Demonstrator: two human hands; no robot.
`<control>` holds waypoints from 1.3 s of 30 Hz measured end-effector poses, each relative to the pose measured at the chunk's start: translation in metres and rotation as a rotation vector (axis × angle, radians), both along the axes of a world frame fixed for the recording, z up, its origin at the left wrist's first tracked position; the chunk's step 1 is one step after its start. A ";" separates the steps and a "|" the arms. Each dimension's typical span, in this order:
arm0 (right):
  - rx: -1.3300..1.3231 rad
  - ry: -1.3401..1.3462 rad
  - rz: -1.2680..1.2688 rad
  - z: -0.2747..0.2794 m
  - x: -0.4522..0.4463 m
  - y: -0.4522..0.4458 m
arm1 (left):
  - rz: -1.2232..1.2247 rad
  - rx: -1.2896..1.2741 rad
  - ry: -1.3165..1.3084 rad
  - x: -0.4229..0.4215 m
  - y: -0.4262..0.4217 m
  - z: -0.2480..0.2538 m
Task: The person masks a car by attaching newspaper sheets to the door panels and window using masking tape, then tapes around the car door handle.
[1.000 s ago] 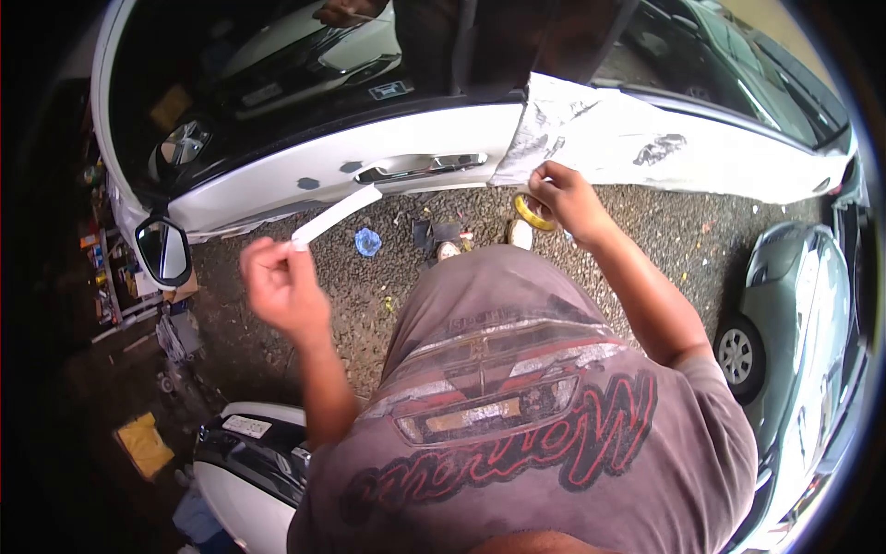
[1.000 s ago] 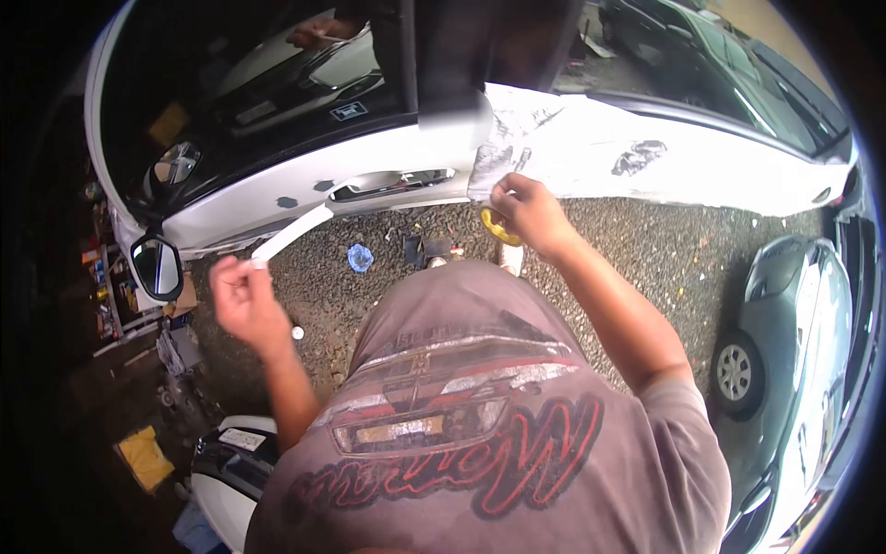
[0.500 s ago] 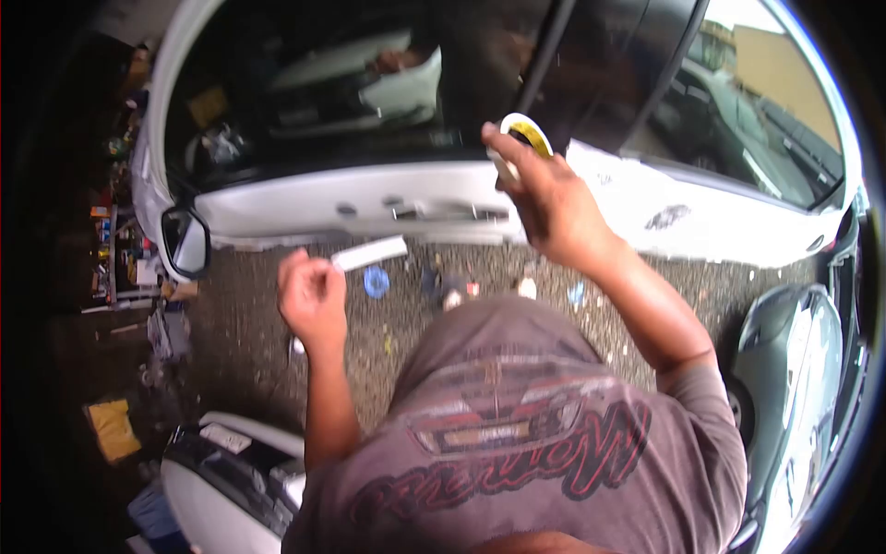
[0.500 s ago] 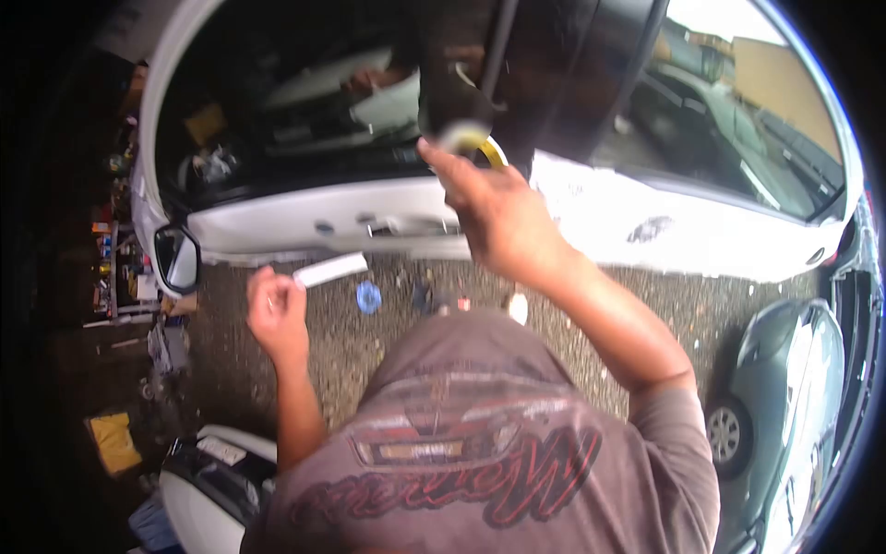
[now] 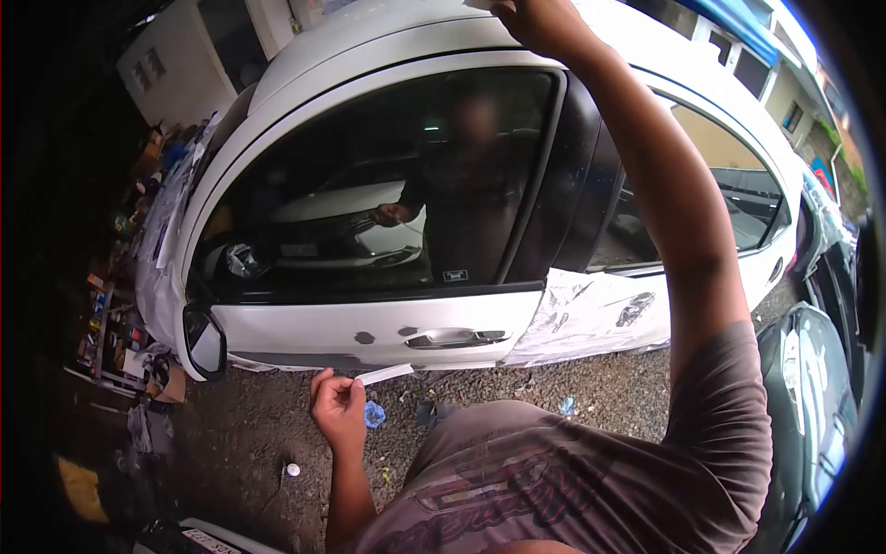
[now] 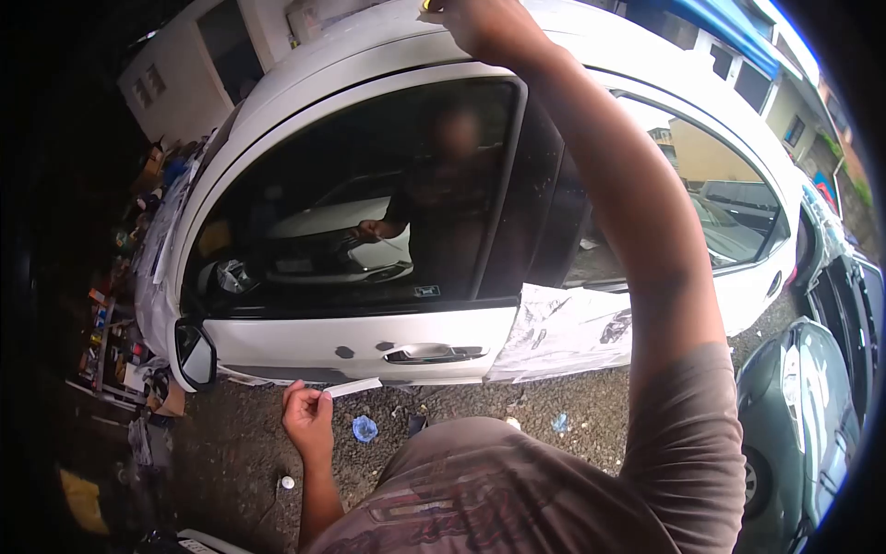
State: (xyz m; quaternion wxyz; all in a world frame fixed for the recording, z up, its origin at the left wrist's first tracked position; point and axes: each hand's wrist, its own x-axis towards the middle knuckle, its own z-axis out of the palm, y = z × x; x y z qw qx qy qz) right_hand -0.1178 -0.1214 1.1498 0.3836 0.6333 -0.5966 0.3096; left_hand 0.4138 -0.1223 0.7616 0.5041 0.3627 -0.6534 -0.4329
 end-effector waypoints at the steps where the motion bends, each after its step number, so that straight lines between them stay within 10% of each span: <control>1: 0.136 -0.172 -0.047 -0.002 -0.014 -0.007 | -0.010 0.026 0.017 -0.002 0.000 -0.003; 7: -0.137 0.045 -0.136 -0.020 -0.015 -0.001 | -0.096 -0.195 -0.170 -0.024 -0.006 -0.023; 10: -0.189 0.122 -0.127 -0.059 0.046 0.050 | -0.237 0.311 -0.029 -0.043 -0.004 -0.038; 17: 0.708 -0.375 0.268 -0.355 0.212 0.161 | -0.333 0.631 -0.098 -0.077 0.000 -0.073; 20: 0.610 -0.516 0.183 -0.414 0.238 0.173 | -0.339 0.741 -0.081 -0.092 0.003 -0.075; 39: 0.474 -0.426 0.111 -0.474 0.233 0.129 | -0.413 0.679 -0.304 -0.108 -0.044 -0.068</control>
